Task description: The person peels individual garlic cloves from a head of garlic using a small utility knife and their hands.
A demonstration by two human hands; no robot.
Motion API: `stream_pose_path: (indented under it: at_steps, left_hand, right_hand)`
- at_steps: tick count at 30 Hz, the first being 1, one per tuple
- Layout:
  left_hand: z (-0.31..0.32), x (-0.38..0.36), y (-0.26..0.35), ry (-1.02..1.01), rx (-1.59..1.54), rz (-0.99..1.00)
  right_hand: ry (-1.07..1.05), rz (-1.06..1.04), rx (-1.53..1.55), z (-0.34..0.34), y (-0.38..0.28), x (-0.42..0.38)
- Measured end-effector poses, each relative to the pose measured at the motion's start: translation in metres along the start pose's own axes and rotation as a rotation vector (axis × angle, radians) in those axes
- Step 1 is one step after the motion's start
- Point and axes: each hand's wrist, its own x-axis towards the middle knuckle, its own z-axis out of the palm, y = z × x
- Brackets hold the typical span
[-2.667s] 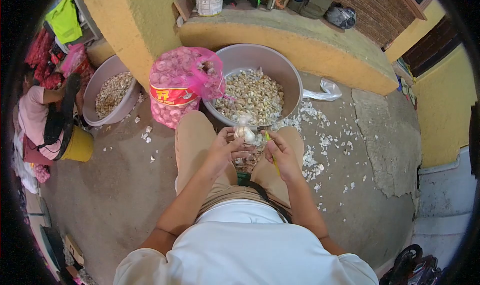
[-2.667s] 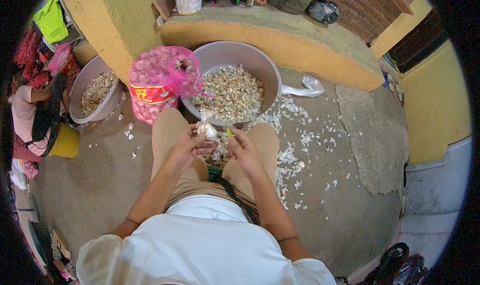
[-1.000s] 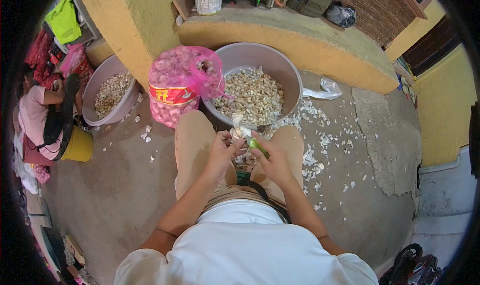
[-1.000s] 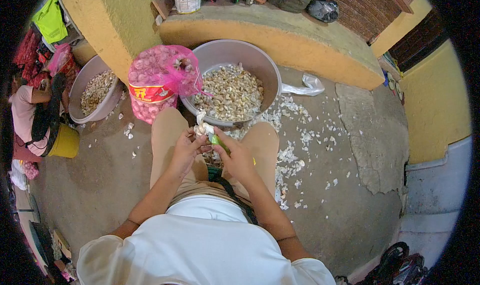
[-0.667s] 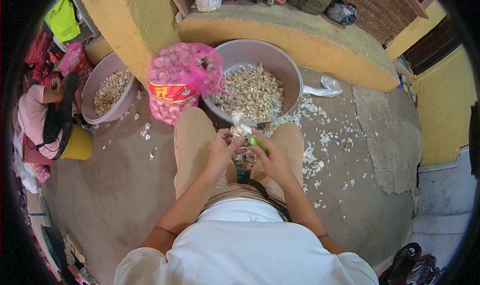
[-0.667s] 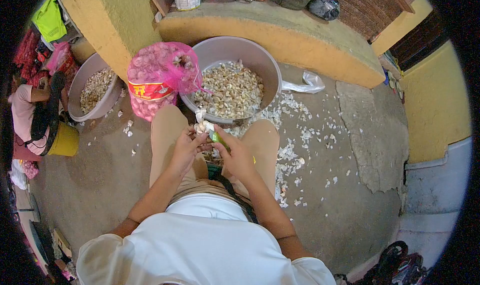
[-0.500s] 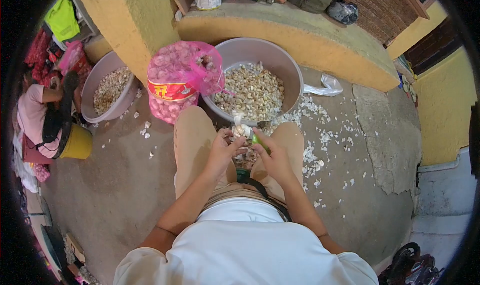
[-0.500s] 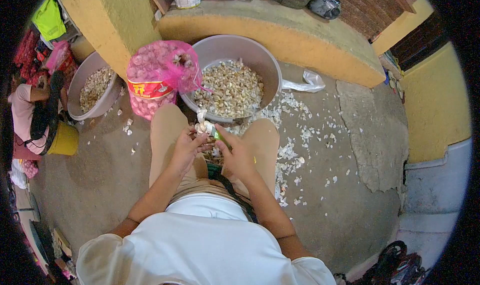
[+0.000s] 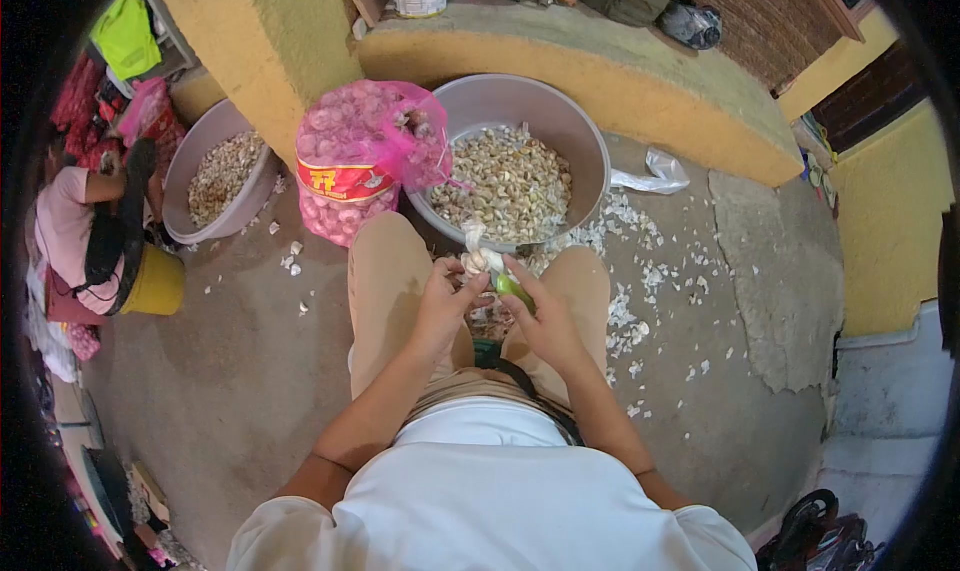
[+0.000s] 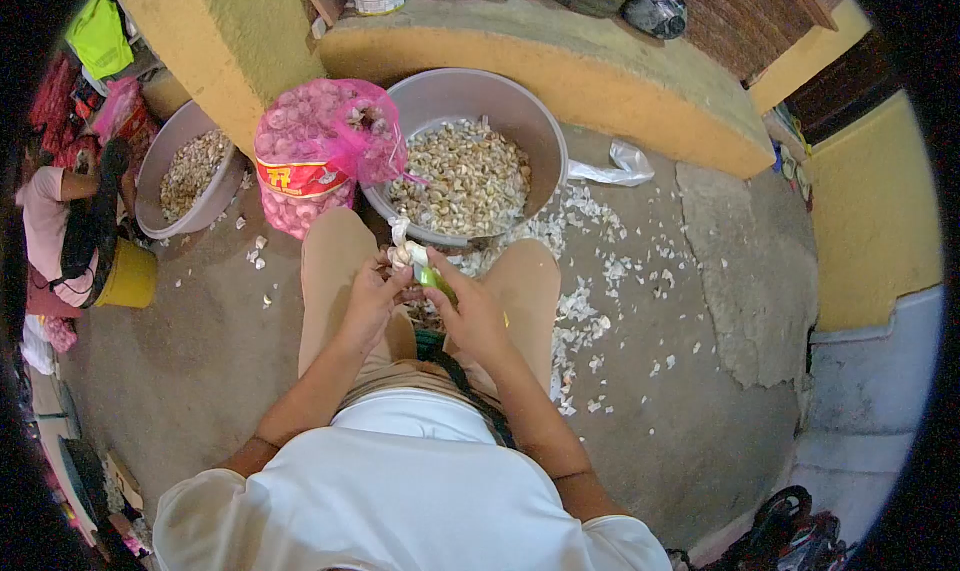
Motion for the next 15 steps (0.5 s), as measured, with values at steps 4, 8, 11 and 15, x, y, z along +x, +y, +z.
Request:
stream_pose_path:
  at_steps: [4, 8, 11, 15]
  left_hand:
    - [0.0041, -0.0019, 0.0046, 0.017, 0.001, 0.008]
    - [0.0031, -0.0018, 0.0008, 0.022, 0.033, 0.022]
    - [0.0037, -0.0026, 0.0007, 0.026, 0.02, 0.026]
    - [0.003, -0.0037, 0.0013, 0.021, 0.019, 0.031]
  right_hand:
    - [0.038, -0.05, -0.04, 0.0008, -0.0009, -0.0008]
    - [0.094, -0.143, -0.109, 0.0034, 0.0043, -0.0013]
    - [0.06, -0.073, -0.142, 0.0006, 0.0006, -0.0016]
    - [0.052, -0.034, -0.113, -0.001, -0.0019, -0.0015]
